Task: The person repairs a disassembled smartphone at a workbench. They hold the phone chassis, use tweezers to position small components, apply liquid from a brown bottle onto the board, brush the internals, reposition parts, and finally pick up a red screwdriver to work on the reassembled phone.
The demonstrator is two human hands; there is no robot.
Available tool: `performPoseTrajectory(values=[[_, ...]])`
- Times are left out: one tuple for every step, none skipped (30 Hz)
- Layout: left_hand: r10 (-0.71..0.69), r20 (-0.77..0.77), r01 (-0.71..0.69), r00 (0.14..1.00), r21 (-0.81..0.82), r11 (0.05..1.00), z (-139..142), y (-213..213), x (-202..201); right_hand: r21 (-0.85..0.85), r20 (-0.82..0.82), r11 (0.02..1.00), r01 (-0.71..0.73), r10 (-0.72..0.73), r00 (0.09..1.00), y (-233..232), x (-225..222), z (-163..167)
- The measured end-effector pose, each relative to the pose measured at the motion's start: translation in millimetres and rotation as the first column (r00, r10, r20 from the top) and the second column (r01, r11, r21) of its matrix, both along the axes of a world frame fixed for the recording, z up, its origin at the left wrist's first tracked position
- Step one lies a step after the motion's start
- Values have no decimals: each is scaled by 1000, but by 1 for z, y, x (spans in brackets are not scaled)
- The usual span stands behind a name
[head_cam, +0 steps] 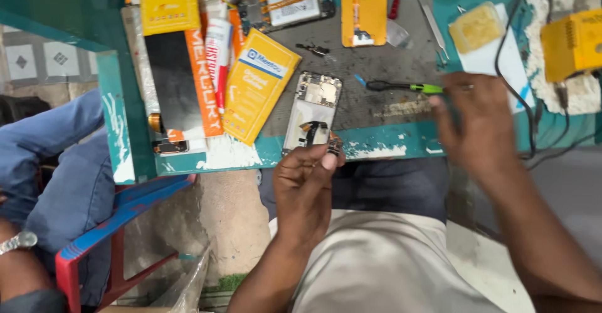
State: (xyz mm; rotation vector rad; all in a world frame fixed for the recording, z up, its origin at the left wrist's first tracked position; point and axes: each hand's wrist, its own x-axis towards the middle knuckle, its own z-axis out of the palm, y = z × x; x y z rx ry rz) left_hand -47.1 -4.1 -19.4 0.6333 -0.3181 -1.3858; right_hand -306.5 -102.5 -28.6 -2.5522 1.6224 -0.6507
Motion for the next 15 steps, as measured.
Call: performPoseTrajectory(values=[[29, 15, -29, 999, -3, 1000, 1, -3, -1, -6, 34, 998, -55, 56, 998, -5, 18, -3], [56, 29, -56, 998, 4, 998, 1, -3, -2, -3, 69, 994, -109, 109, 992, -8, 31, -5], [82, 42, -82, 996, 17, 996, 2, -1, -2, 16, 39, 995, -102, 101, 994, -9, 37, -5], [97, 38, -97, 995, 9, 995, 2, -1, -1, 26, 7, 995, -93, 93, 996, -12, 43, -7], [110, 34, -109, 993, -4, 994, 1, -2, 0, 31, -25, 996, -81, 82, 996, -16, 47, -8], [121, 29, -120, 992, -14, 993, 0, -2, 1, 20, -38, 996, -91, 92, 995, -21, 49, -9], [121, 20, -121, 992, 5, 993, -2, -3, 2, 10, -52, 995, -99, 100, 994, -24, 50, -8], [121, 9, -121, 993, 23, 992, -3, -4, 2, -1, -68, 994, -107, 107, 992, -26, 51, -6], [121, -5, -121, 993, 44, 992, -5, -5, 0, -17, -43, 993, -115, 114, 993, -25, 52, -4], [130, 3, -130, 991, 62, 990, -8, -6, -1, -36, -19, 992, -122, 121, 992, -24, 54, 0], [139, 11, -139, 990, 73, 988, -11, -9, -3, -61, 5, 990, -128, 128, 992, -23, 55, 5], [147, 20, -149, 989, 83, 985, -14, -12, -5, -7, 173, 995, -103, 103, 980, -18, 56, 11], [150, 25, -152, 988, 80, 985, -19, -15, -7, 52, 335, 995, -90, 68, 940, -4, 58, 18], [154, 31, -156, 988, 82, 984, -22, -18, -10, 118, 486, 989, -89, 20, 874, 9, 60, 25], [154, 39, -157, 987, 90, 983, -25, -18, -13, 156, 542, 978, -135, 29, 840, 17, 64, 29]])
